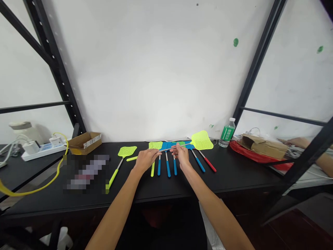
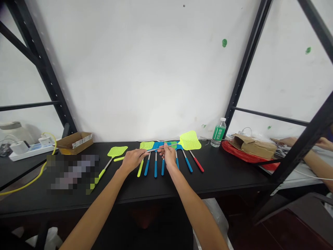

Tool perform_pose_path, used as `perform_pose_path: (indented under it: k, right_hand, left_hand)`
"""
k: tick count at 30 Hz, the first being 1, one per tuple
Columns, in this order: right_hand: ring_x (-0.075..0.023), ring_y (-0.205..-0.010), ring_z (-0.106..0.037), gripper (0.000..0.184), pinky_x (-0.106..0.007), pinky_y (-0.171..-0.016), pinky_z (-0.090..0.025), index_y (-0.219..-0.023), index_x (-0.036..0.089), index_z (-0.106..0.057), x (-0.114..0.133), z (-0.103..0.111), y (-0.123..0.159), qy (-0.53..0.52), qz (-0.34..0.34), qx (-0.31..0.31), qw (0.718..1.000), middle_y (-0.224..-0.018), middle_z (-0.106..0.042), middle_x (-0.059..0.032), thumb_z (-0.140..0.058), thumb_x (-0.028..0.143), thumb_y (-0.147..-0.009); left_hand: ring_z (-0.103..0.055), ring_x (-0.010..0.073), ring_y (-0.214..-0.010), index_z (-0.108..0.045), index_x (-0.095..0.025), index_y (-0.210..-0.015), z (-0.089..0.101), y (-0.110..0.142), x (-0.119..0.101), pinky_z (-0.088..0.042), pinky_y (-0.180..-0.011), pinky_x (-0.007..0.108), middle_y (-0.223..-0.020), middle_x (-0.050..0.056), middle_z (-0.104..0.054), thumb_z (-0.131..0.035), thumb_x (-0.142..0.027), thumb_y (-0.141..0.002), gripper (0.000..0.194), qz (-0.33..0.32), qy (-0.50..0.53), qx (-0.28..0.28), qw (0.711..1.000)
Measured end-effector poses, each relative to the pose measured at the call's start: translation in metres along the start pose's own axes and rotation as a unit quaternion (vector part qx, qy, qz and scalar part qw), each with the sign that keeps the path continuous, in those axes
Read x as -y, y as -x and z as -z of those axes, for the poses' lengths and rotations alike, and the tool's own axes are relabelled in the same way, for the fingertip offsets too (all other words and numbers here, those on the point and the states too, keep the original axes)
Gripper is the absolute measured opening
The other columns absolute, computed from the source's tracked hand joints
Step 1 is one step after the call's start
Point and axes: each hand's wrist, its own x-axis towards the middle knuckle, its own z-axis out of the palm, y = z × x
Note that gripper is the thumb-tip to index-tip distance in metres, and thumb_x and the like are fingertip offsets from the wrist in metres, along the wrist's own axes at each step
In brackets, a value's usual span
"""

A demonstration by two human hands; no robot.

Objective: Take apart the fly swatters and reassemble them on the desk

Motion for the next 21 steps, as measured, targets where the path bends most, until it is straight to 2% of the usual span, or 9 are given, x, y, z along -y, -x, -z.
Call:
perform_pose_path:
  k: [5, 10, 15, 21]
  right_hand:
    - [-0.0144, -0.049, -0.058, 0.056, -0.024, -0.041, -0.038, -0.071, 0.016, -0.068, 0.002, 0.026, -0.010, -0.014, -0.001, -0.070, 0.997, -0.067, -0.071, -0.0084, -0.063, 0.071, -0.072]
    - [-0.0140, -0.050, -0.058, 0.051, -0.024, -0.041, -0.038, -0.070, 0.016, -0.067, 0.013, 0.052, -0.017, -0.021, -0.001, -0.085, 0.996, -0.066, -0.070, -0.0076, -0.067, 0.067, -0.072]
    - [-0.0161, -0.052, -0.060, 0.047, -0.026, -0.042, -0.038, -0.071, 0.017, -0.067, 0.020, 0.062, -0.017, -0.017, 0.003, -0.082, 0.996, -0.066, -0.070, -0.0071, -0.066, 0.064, -0.074]
    - [-0.0155, -0.052, -0.060, 0.040, -0.025, -0.042, -0.040, -0.072, 0.017, -0.067, 0.022, 0.064, -0.020, -0.038, -0.008, -0.095, 0.995, -0.066, -0.070, -0.0063, -0.067, 0.056, -0.078]
  left_hand:
    - [-0.069, 0.0201, -0.086, -0.071, -0.025, -0.101, 0.006, 0.005, 0.013, -0.041, -0.062, 0.027, -0.095, 0.006, -0.075, -0.039, -0.051, -0.098, 0.042, -0.004, -0.014, 0.010, 1.000]
    - [-0.068, 0.0206, -0.084, -0.071, -0.025, -0.101, 0.012, 0.010, 0.025, -0.039, -0.059, 0.028, -0.093, 0.005, -0.075, -0.039, -0.050, -0.098, 0.041, 0.001, -0.028, 0.006, 1.000]
    - [-0.068, 0.0200, -0.083, -0.071, -0.025, -0.102, 0.025, 0.014, 0.034, -0.041, -0.062, 0.027, -0.091, 0.006, -0.075, -0.040, -0.050, -0.098, 0.040, 0.007, -0.034, 0.014, 0.999]
    - [-0.069, 0.0204, -0.084, -0.071, -0.024, -0.102, 0.043, 0.018, 0.051, -0.042, -0.064, 0.027, -0.094, 0.006, -0.075, -0.038, -0.053, -0.098, 0.043, -0.013, -0.056, 0.019, 0.998]
